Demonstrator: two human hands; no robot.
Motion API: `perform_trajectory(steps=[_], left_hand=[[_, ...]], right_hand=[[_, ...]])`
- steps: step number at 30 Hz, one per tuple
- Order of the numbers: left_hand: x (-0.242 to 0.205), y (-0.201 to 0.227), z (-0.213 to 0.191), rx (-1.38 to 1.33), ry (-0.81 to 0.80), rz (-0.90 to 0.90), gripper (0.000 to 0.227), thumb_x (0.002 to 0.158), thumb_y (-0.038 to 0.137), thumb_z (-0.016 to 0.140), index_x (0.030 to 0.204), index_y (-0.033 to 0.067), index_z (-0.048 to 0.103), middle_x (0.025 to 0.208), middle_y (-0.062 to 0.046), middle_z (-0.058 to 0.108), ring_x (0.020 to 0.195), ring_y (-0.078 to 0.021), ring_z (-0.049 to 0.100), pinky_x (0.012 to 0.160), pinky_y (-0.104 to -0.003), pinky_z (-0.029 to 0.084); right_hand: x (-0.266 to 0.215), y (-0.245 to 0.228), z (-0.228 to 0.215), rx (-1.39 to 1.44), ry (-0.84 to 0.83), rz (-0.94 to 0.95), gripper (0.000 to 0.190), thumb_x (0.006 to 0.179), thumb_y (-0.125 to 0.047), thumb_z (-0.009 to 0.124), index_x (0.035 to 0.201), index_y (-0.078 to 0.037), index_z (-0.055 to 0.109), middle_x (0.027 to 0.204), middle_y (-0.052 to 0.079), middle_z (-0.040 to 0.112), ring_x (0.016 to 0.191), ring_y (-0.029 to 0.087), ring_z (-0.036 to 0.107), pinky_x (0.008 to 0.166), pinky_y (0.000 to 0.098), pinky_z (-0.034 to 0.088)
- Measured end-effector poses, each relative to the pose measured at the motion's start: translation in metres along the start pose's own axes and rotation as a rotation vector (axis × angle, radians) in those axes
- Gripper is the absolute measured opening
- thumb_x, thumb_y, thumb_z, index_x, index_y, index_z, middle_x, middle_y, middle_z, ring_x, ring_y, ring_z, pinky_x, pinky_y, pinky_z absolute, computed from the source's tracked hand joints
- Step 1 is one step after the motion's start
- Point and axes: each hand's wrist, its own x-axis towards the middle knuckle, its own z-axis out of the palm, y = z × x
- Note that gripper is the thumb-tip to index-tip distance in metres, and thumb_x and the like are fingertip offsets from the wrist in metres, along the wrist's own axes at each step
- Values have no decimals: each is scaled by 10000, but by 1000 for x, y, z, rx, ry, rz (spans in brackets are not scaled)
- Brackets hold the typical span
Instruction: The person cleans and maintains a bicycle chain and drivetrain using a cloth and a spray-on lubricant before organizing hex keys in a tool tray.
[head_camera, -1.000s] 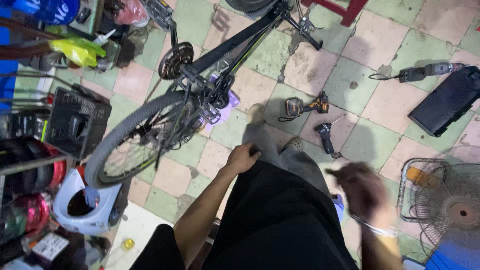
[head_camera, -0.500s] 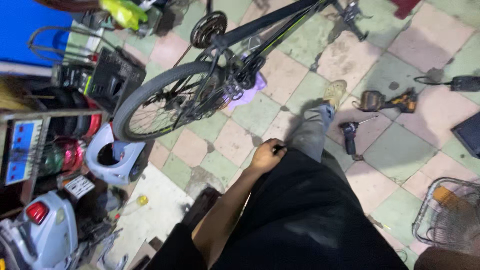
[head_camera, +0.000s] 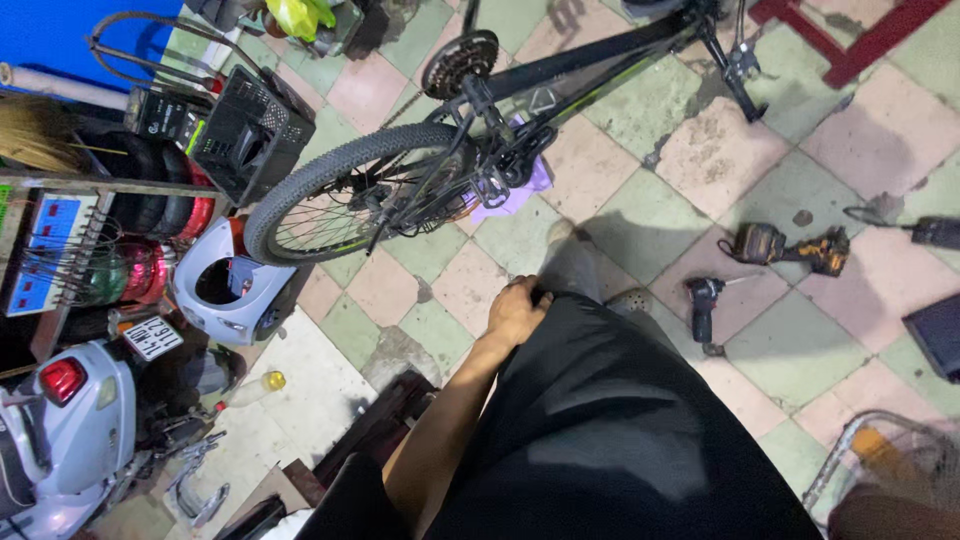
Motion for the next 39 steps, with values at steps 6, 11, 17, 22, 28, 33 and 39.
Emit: perform_trajectory(steps=[6,11,17,22,28,33,39], left_hand=[[22,-9,-41,-40,-75,-66,359,908,326,649,1172,89,704,1191,-173,717,1151,-363,660,988,-452,510],[40,-17,-123,-51,-63,45,371,899,341,675,1177,96,692,1150,-168,723,1085,-380,668,940,-463,518],[72,-40,-269,-119,161,173,380,882,345,719,1182,113,695,1128,-146,744,1013,-341,719,849,-436,567],[148,-54,-379,19,321,103,333,890,311,719,1138,88,713,1076,-176,741,997,-389,703,841,-472,546],[369,-101,-375,-45,194,-157,315,871,341,712,1069,97,740,1035,-148,763,1011,-360,710,908,-450,545],[525,-193,-240,-146,-25,-479,350,802,320,766,1084,115,732,1069,-170,722,1008,-358,684,860,-456,552],[579,-259,-44,-272,-326,-714,391,800,321,794,1099,83,710,1037,-179,712,940,-344,679,808,-454,560]], right_hand=[[90,-25,37,-143,-36,-93,393,915,-273,678,1092,73,735,1045,257,743,968,359,737,866,443,583],[180,-53,97,-284,-49,-184,410,906,-286,681,1087,77,742,1048,266,743,974,372,735,869,452,582],[323,-102,195,-477,-92,-309,429,896,-301,685,1081,81,749,1052,277,744,982,387,733,872,463,581],[468,-122,274,-658,-120,-350,445,888,-314,688,1076,84,756,1055,286,744,988,400,731,875,472,580],[641,-86,365,-927,-222,-300,465,877,-329,692,1070,88,763,1059,296,744,996,415,729,879,483,579],[754,25,393,-1266,-376,-105,481,869,-342,695,1065,91,770,1062,305,745,1002,428,728,881,492,578],[737,189,343,-1576,-681,315,500,859,-357,699,1059,95,777,1066,315,745,1010,443,726,885,503,577]])
